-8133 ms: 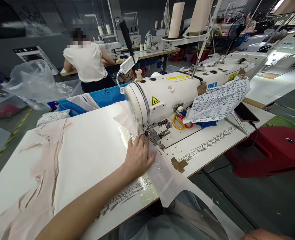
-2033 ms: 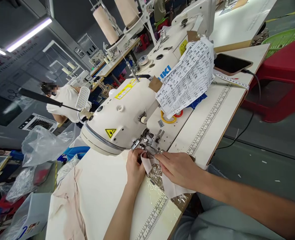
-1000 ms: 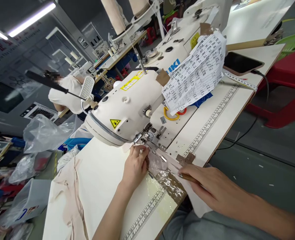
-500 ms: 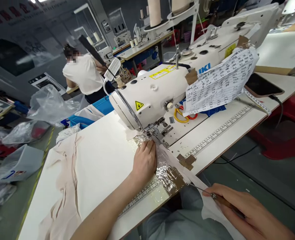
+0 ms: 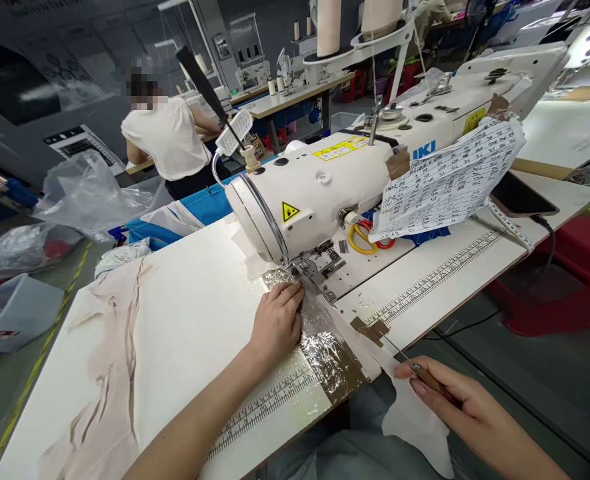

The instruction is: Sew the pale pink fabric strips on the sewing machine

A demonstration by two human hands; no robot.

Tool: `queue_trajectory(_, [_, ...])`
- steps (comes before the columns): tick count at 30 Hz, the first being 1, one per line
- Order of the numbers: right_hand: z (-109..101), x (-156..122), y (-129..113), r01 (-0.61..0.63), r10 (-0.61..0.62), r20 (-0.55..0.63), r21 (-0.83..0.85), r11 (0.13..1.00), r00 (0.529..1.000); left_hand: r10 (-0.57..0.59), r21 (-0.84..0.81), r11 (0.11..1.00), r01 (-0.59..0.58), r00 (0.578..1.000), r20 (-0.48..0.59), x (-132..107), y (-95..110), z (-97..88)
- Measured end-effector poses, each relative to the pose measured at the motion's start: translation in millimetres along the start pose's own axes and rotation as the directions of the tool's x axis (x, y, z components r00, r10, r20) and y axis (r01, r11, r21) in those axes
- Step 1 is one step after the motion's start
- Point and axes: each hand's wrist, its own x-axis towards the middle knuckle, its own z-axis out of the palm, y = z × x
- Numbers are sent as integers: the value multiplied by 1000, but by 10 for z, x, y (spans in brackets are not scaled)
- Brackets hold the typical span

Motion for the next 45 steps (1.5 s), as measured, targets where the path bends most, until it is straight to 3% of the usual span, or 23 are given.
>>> queue_trajectory(4, [104, 29, 5, -102, 98, 28, 245, 964, 995, 2, -23, 1000, -2, 1000, -3, 21, -75, 16])
queue_trajectory(7, [297, -43, -9, -197, 187, 70, 479, 856, 980, 24, -33, 999, -24, 1000, -17, 9, -104, 20])
queue_trajectory(10, [503, -140, -60, -198, 178, 91, 546, 814, 980, 60, -27, 998, -61, 997, -43, -16, -125, 30])
queue_trajectory(13, [607, -178, -134, -136, 118, 68, 455, 880, 991, 90, 23, 996, -89, 994, -61, -39, -120, 59])
queue_trajectory(17, [575, -107, -210, -52, 69, -64, 242, 969, 996, 95, 107, 990, -89, 994, -52, -43, -59, 90])
queue_trajectory(22, [506, 77, -277, 27, -21, -110, 53, 998, 994, 62, 128, 990, -55, 997, -50, 12, 0, 61])
queue_trajectory(28, [514, 216, -338, 118, -119, -91, -21, 993, 989, 49, 88, 995, -42, 996, -77, 99, -22, 22])
queue_trajectory(35, [512, 263, -380, 157, -162, -85, -58, 986, 983, 100, -75, 991, -109, 989, -106, 89, -101, 17])
queue_trajectory(45, [539, 386, -418, 196, -204, -53, -121, 973, 978, 64, 48, 997, -59, 991, -114, 69, -71, 28])
